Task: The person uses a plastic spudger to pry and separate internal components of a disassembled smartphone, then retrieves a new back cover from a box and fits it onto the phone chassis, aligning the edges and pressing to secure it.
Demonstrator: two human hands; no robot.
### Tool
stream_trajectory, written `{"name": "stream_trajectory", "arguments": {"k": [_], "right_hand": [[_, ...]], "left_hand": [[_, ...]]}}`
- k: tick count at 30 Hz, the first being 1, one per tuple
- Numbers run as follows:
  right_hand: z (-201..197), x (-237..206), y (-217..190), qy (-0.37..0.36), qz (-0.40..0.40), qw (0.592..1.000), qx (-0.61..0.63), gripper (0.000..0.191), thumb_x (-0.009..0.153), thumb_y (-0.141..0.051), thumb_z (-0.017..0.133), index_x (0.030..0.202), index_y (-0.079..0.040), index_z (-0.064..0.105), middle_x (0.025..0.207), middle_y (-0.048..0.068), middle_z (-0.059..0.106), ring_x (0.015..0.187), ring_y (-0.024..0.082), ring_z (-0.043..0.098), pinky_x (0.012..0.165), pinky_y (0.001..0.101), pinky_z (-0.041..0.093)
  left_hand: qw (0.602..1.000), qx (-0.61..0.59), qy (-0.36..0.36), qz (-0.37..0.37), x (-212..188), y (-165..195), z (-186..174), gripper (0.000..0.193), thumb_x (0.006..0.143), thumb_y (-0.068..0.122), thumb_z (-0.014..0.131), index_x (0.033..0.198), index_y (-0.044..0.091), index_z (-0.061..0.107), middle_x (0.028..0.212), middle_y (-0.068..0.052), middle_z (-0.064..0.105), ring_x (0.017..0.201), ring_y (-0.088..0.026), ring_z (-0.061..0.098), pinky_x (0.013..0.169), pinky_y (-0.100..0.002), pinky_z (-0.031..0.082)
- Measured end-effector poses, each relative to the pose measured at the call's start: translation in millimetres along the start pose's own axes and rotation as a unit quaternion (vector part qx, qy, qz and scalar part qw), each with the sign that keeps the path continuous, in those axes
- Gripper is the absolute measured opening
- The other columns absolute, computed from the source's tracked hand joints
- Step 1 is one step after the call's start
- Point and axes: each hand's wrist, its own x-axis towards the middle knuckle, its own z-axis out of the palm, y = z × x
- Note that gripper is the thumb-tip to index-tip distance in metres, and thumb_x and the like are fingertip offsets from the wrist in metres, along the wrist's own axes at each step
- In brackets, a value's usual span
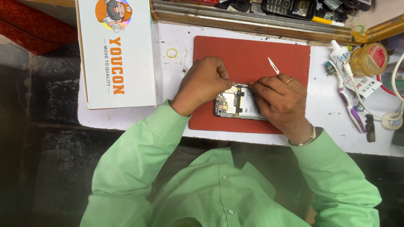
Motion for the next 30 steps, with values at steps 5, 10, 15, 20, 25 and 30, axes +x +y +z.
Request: {"name": "stream_trajectory", "arguments": {"k": [5, 10, 15, 20, 25, 30], "right_hand": [[1.1, 1.1, -1.1, 0.006, -0.005, 1.0, -0.004, 0.02, 0.082, 0.0, 0.08, 0.101, -0.007, 0.079, 0.097, 0.002, 0.071, 0.082, 0.02, 0.063, 0.074, 0.0354, 0.052], [1.0, 1.1, -1.3, 0.007, -0.007, 1.0, -0.006, 0.02, 0.082, 0.001, 0.08, 0.101, -0.007, 0.079, 0.097, 0.002, 0.071, 0.082, 0.02, 0.063, 0.074, 0.0357, 0.052], [1.5, 1.1, -1.1, 0.009, -0.009, 1.0, -0.005, 0.018, 0.083, 0.0, 0.08, 0.1, -0.006, 0.079, 0.097, 0.002, 0.071, 0.081, 0.02, 0.063, 0.074, 0.0354, 0.052], [1.7, 0.6, -0.3, 0.01, -0.013, 1.0, -0.008, 0.02, 0.082, 0.0, 0.08, 0.1, -0.007, 0.079, 0.097, 0.002, 0.071, 0.083, 0.02, 0.064, 0.074, 0.0356, 0.052], [1.2, 1.1, -0.3, 0.005, -0.017, 1.0, -0.009, 0.021, 0.08, 0.0, 0.08, 0.1, -0.007, 0.079, 0.098, 0.003, 0.072, 0.083, 0.02, 0.064, 0.073, 0.0355, 0.051], [2.2, 1.3, -0.6, 0.01, -0.022, 1.0, -0.014, 0.019, 0.082, 0.0, 0.08, 0.1, -0.007, 0.079, 0.098, 0.002, 0.072, 0.083, 0.02, 0.064, 0.073, 0.0354, 0.051]], "left_hand": [[0.999, -0.003, -0.013, -0.032, 3.0, 1.4, 1.4, 0.016, 0.069, 0.012, 0.078, 0.071, 0.005, 0.065, 0.069, -0.008, 0.073, 0.063, -0.017, 0.072, 0.058, -0.033, 0.056], [0.999, 0.007, -0.014, -0.031, 4.9, 0.9, 1.4, 0.019, 0.068, 0.013, 0.081, 0.07, 0.005, 0.064, 0.069, -0.008, 0.073, 0.064, -0.017, 0.072, 0.059, -0.032, 0.056], [0.999, 0.011, -0.011, -0.038, 6.7, -0.4, 3.0, 0.017, 0.069, 0.013, 0.08, 0.07, 0.005, 0.064, 0.069, -0.008, 0.073, 0.065, -0.017, 0.073, 0.06, -0.032, 0.056], [0.999, 0.031, -0.004, -0.027, 7.1, -0.8, 4.6, 0.02, 0.068, 0.015, 0.082, 0.071, 0.005, 0.065, 0.071, -0.009, 0.074, 0.068, -0.017, 0.074, 0.063, -0.032, 0.057], [0.998, 0.042, -0.012, -0.035, 8.8, 0.6, 3.5, 0.02, 0.069, 0.015, 0.082, 0.071, 0.005, 0.065, 0.071, -0.009, 0.074, 0.068, -0.018, 0.073, 0.063, -0.033, 0.057], [0.998, 0.041, -0.021, -0.05, 8.6, 2.2, 1.8, 0.021, 0.07, 0.017, 0.082, 0.072, 0.005, 0.065, 0.07, -0.009, 0.073, 0.068, -0.018, 0.073, 0.062, -0.033, 0.057]]}}
